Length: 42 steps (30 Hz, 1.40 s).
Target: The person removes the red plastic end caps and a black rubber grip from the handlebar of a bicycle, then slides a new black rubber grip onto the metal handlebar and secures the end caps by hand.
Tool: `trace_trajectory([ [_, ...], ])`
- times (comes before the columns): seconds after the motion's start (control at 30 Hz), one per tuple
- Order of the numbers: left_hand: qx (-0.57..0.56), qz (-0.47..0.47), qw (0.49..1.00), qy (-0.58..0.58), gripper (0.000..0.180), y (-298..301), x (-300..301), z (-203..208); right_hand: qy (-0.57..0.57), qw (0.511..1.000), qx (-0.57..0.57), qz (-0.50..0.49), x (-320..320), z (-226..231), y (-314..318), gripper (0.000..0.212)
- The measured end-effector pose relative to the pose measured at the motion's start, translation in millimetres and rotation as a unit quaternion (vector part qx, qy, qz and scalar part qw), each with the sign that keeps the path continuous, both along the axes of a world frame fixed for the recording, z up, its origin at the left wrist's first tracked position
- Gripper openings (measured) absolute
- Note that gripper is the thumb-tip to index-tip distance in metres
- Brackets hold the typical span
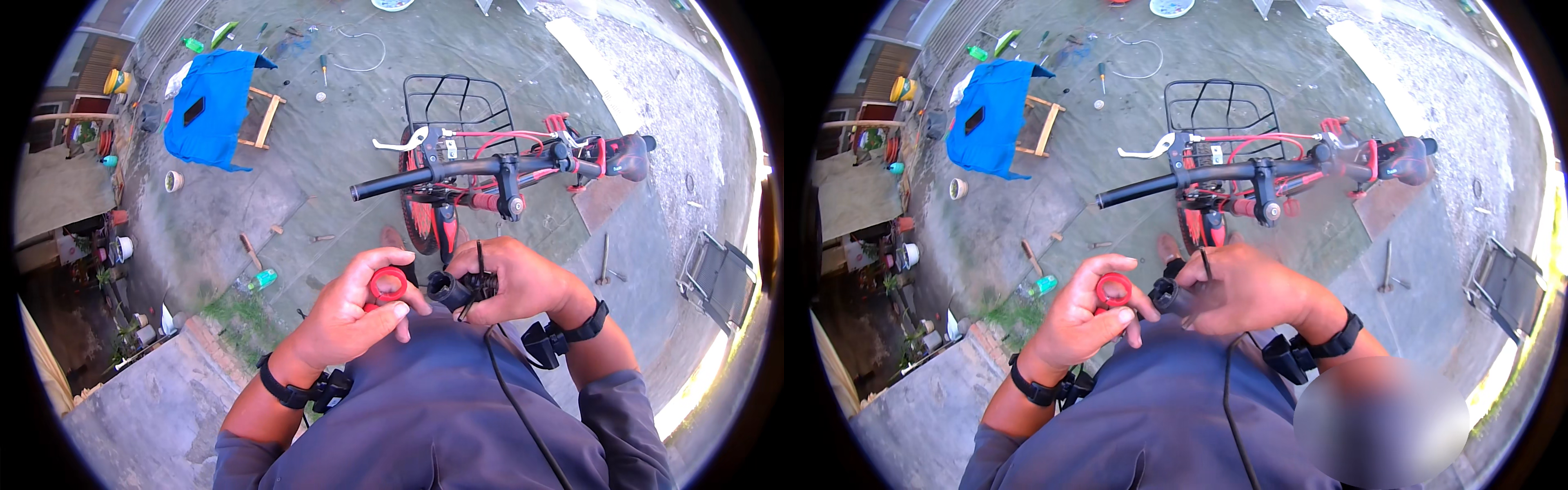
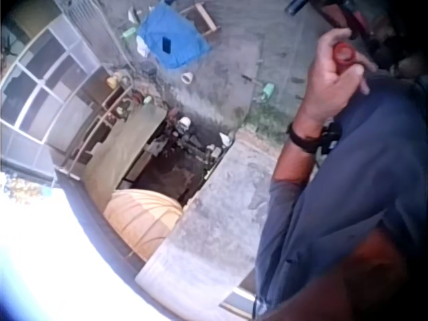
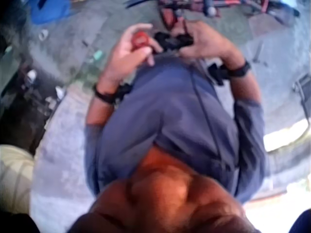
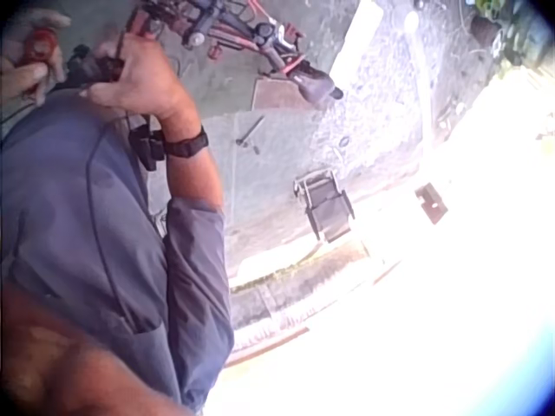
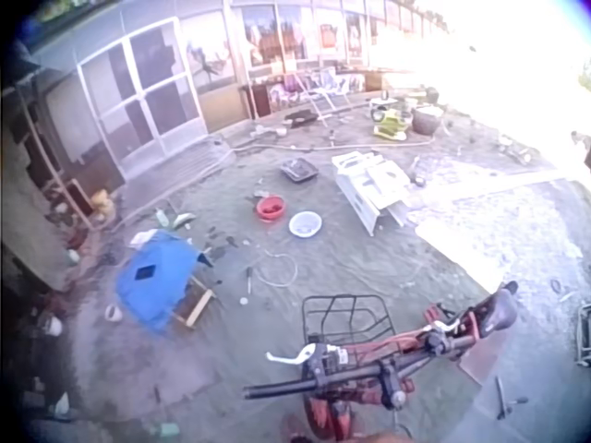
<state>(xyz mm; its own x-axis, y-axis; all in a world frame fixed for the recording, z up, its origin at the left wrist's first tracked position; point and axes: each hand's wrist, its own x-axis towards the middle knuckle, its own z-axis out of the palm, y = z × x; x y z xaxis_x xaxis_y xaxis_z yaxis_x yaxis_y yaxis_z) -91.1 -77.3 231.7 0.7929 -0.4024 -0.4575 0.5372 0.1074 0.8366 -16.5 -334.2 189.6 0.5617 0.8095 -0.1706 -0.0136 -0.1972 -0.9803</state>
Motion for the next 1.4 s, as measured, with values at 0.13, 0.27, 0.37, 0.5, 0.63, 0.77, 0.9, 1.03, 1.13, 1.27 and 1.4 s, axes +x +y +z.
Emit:
trace_trajectory([
  [0.13, 0.017, 0.011, 1.0, 0.007, 0.049, -2.6, 0.1, 0.7, 0.007, 1.0, 0.01, -0.008, -2.2, -3.0, 0.8, 0.035],
  [0.27, 0.104, 0.021, 0.992, -0.072, 0.045, -1.9, -6.7, -13.8, 0.014, 1.0, 0.002, -0.006, -3.1, -0.4, 3.7, 0.034],
  [0.37, 0.163, 0.018, 0.983, -0.085, 0.044, -2.7, -4.3, -9.6, 0.023, 1.0, -0.003, -0.004, -3.7, -0.6, 5.4, 0.034],
  [0.5, 0.175, 0.011, 0.98, -0.096, 0.051, -2.5, -2.0, -7.4, 0.014, 1.0, -0.013, -0.002, -5.5, -2.5, 8.1, 0.036],
  [0.63, 0.18, 0.008, 0.977, -0.117, 0.052, -1.6, -2.0, -10.2, 0.003, 1.0, -0.014, -0.003, -7.3, -3.8, 11.0, 0.035],
  [0.77, 0.173, -0.007, 0.978, -0.119, 0.052, -0.2, 0.9, -8.2, -0.004, 1.0, -0.012, -0.005, -9.4, -3.2, 13.7, 0.034],
  [0.9, 0.137, -0.013, 0.987, -0.087, 0.051, 2.5, -0.7, -14.1, -0.027, 1.0, 0.007, -0.007, -10.0, -5.4, 15.5, 0.035],
  [1.03, 0.066, -0.017, 0.997, -0.045, 0.052, 5.3, -1.1, -18.7, -0.015, 1.0, 0.001, -0.009, -9.2, -3.9, 15.8, 0.035],
  [1.13, 0.023, -0.014, 1.0, -0.009, 0.055, 4.7, 0.6, -14.6, -0.053, 0.998, 0.013, -0.028, -8.5, -5.9, 15.3, 0.034],
  [1.27, 0.037, -0.025, 0.999, -0.011, 0.054, 5.0, 0.5, -14.5, -0.041, 0.998, -0.007, -0.046, -8.8, -3.8, 14.5, 0.033],
  [1.4, 0.076, -0.052, 0.995, -0.024, 0.049, 7.5, -0.5, -21.4, -0.015, 0.998, -0.036, -0.043, -7.0, 1.3, 11.4, 0.034],
])
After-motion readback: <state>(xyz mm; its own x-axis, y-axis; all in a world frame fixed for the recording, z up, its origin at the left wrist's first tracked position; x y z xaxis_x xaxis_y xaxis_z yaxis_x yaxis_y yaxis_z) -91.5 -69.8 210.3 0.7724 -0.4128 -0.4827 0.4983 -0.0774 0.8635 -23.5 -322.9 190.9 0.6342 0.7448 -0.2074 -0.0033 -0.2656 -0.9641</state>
